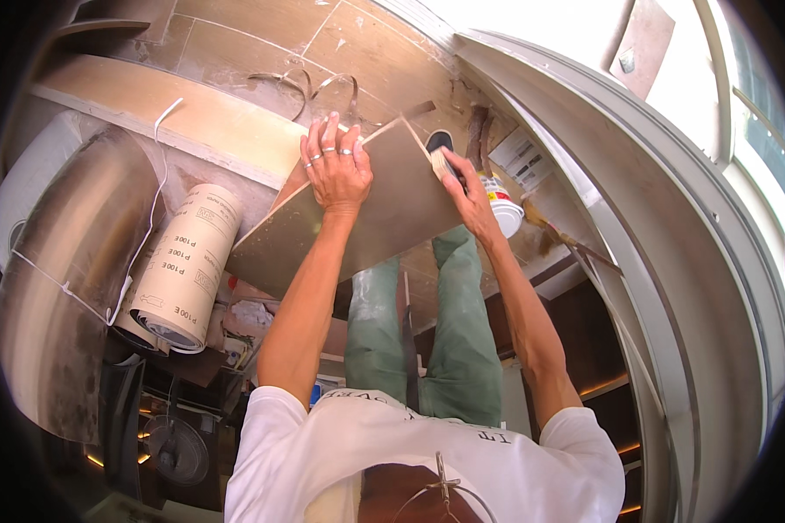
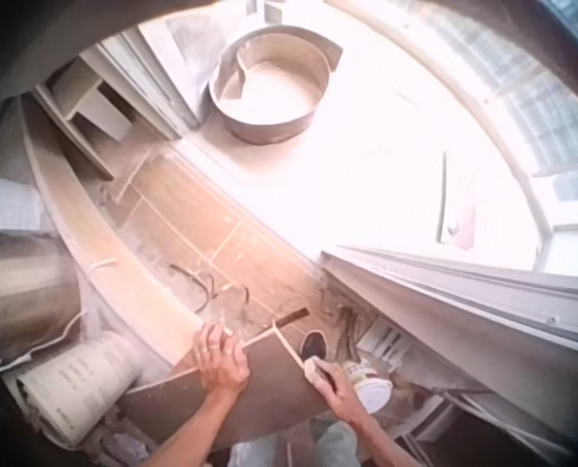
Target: The person uses a utility knife to score and snap a rectangular sheet of material on a workbench. They repeat the cutting process on another sheet, then briefly handle a wallet and cash before returning to the workbench.
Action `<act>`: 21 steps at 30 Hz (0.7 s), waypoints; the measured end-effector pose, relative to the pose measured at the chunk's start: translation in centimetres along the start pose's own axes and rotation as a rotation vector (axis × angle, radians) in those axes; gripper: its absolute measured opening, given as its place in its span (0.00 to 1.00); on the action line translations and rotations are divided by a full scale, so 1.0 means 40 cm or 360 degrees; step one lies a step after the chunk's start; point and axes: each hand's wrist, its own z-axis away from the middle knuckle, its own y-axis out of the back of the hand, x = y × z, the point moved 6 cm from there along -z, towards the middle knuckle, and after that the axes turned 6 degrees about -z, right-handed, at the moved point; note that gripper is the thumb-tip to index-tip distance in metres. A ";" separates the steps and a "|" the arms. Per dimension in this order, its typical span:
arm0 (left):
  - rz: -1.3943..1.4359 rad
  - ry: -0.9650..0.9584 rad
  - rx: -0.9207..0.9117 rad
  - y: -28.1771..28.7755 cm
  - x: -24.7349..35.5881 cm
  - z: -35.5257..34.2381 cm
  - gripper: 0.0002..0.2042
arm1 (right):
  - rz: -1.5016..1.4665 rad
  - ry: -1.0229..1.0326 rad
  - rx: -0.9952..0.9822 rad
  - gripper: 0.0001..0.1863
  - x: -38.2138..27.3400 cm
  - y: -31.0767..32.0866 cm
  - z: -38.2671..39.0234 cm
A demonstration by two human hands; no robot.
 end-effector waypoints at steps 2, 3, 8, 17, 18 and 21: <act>0.0034 -0.0044 0.0010 -0.018 -0.002 -0.013 0.12 | -0.0027 0.0180 0.0082 0.24 -0.144 -0.070 -0.145; 0.0011 -0.0062 -0.0016 -0.020 0.004 -0.019 0.12 | -0.0066 0.0322 0.0085 0.24 -0.192 -0.087 -0.222; 0.0028 -0.0036 0.0015 -0.012 0.000 -0.007 0.12 | 0.0016 0.0181 0.0041 0.23 -0.105 -0.028 -0.079; 0.0017 -0.0049 0.0107 -0.023 0.019 -0.037 0.12 | 0.0181 0.0248 -0.0019 0.25 -0.161 -0.037 -0.154; 0.0025 -0.0068 0.0069 -0.018 0.011 -0.021 0.12 | 0.0256 0.0288 -0.0009 0.24 -0.176 -0.046 -0.170; 0.0014 -0.0033 0.0086 -0.016 0.005 -0.004 0.12 | 0.0386 0.0218 0.0013 0.24 -0.032 0.003 -0.005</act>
